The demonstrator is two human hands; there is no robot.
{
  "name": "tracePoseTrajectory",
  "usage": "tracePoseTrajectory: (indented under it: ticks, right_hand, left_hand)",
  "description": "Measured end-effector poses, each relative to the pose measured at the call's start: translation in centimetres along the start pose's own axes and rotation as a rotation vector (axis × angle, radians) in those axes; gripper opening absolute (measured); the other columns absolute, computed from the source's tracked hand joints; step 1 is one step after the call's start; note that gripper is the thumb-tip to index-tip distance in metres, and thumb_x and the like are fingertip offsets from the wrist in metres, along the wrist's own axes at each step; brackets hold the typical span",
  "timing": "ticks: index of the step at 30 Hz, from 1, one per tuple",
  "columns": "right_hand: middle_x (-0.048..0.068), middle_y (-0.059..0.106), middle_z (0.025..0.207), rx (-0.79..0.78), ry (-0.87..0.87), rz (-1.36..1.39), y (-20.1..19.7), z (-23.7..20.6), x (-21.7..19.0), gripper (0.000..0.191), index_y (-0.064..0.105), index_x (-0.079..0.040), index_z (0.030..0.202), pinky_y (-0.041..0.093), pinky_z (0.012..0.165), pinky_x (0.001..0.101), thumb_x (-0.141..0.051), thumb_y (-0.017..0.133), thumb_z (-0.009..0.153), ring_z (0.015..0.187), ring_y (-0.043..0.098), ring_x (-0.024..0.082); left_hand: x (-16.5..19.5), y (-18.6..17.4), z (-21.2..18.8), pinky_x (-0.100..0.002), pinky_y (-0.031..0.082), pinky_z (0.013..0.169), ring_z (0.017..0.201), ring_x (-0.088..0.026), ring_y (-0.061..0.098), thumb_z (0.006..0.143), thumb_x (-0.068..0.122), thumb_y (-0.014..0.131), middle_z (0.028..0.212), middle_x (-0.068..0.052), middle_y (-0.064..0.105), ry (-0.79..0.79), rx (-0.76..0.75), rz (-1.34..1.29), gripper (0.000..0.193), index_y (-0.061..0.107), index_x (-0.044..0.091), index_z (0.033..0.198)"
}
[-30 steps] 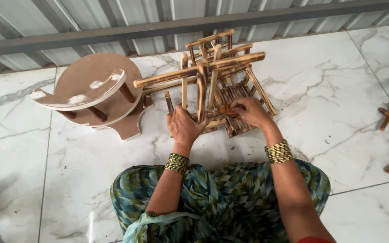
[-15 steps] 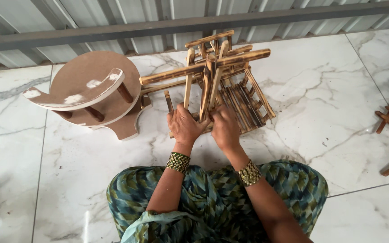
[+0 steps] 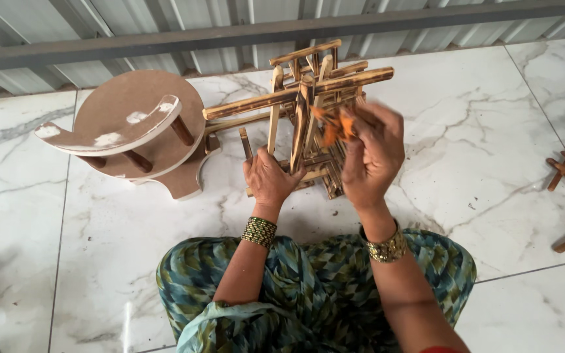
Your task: The person sits on the floor and assembles small wooden chairs by hand. They pick up chair frames, align the legs and slats, and press the pieces together to form complete chairs.
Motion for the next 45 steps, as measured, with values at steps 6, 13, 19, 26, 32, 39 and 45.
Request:
tracePoseTrajectory:
  ticks: [6, 13, 19, 26, 32, 39, 45]
  right_hand:
    - [0.010, 0.069, 0.128, -0.136, -0.346, -0.394, 6.9, 6.4, -8.3, 0.027, 0.069, -0.003, 0.129, 0.058, 0.109, 0.0388, 0.004, 0.060, 0.105, 0.124, 0.068, 0.027]
    - [0.004, 0.069, 0.093, -0.576, -0.032, -0.081, 9.9, 12.2, -6.5, 0.027, 0.071, -0.006, 0.112, 0.055, 0.071, 0.0328, 0.009, 0.057, 0.095, 0.082, 0.069, 0.018]
    - [0.007, 0.070, 0.082, -0.787, -0.209, -0.343, 13.4, 10.9, -6.1, 0.024, 0.077, -0.008, 0.098, 0.048, 0.056, 0.0362, 0.008, 0.061, 0.092, 0.065, 0.064, 0.021]
    - [0.011, 0.072, 0.102, -0.691, -0.206, -0.091, 8.7, 13.8, -6.0, 0.023, 0.072, -0.001, 0.115, 0.055, 0.076, 0.0332, 0.009, 0.051, 0.108, 0.089, 0.071, 0.021]
    - [0.012, 0.069, 0.118, -0.209, -0.182, 0.048, 2.1, 10.0, -1.9, 0.033, 0.066, -0.002, 0.122, 0.064, 0.092, 0.0301, 0.013, 0.042, 0.106, 0.098, 0.073, 0.023]
    - [0.005, 0.069, 0.133, 0.033, -0.344, -0.596, 2.6, 6.0, -3.7, 0.040, 0.067, -0.009, 0.130, 0.037, 0.116, 0.0543, 0.011, 0.053, 0.098, 0.123, 0.062, 0.028]
    - [0.004, 0.068, 0.138, 0.005, -0.199, -0.711, 0.1, 5.5, -1.9, 0.055, 0.070, -0.006, 0.134, 0.044, 0.100, 0.0421, 0.017, 0.056, 0.086, 0.115, 0.056, 0.028]
  left_hand:
    - [-0.3, 0.3, 0.1, -0.044, 0.041, 0.088, 0.084, -0.032, 0.061, 0.056, 0.058, 0.095, 0.082, -0.009, 0.063, -0.028, -0.028, -0.006, 0.080, 0.050, 0.006, 0.097]
    - [-0.6, 0.4, 0.2, -0.044, 0.040, 0.091, 0.086, -0.030, 0.063, 0.057, 0.057, 0.094, 0.088, -0.009, 0.064, 0.003, -0.051, 0.009, 0.085, 0.049, 0.004, 0.105]
    - [-0.6, 0.5, -0.2, -0.044, 0.042, 0.089, 0.085, -0.030, 0.063, 0.062, 0.056, 0.093, 0.081, -0.007, 0.064, -0.017, -0.065, 0.004, 0.078, 0.049, 0.006, 0.103]
    - [0.2, -0.4, 0.0, -0.043, 0.043, 0.082, 0.080, -0.029, 0.062, 0.059, 0.057, 0.092, 0.076, -0.007, 0.062, 0.015, 0.007, 0.024, 0.076, 0.049, 0.005, 0.095]
    - [0.6, -0.4, 0.5, -0.042, 0.043, 0.081, 0.077, -0.029, 0.062, 0.060, 0.057, 0.092, 0.077, -0.007, 0.062, 0.032, 0.000, 0.039, 0.075, 0.050, 0.005, 0.095]
    - [0.8, -0.9, 0.0, -0.042, 0.044, 0.084, 0.075, -0.028, 0.062, 0.058, 0.057, 0.091, 0.070, -0.005, 0.061, 0.006, 0.024, 0.021, 0.074, 0.049, 0.006, 0.091]
    - [0.8, -0.2, 0.1, -0.041, 0.042, 0.079, 0.075, -0.027, 0.061, 0.062, 0.055, 0.092, 0.069, -0.003, 0.059, 0.015, 0.004, 0.027, 0.072, 0.047, 0.007, 0.092]
Point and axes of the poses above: each hand's wrist, its own z-axis towards the middle knuckle, its own y-axis out of the palm, x = y × z, the point moved 10 cm from there along z, towards the middle knuckle
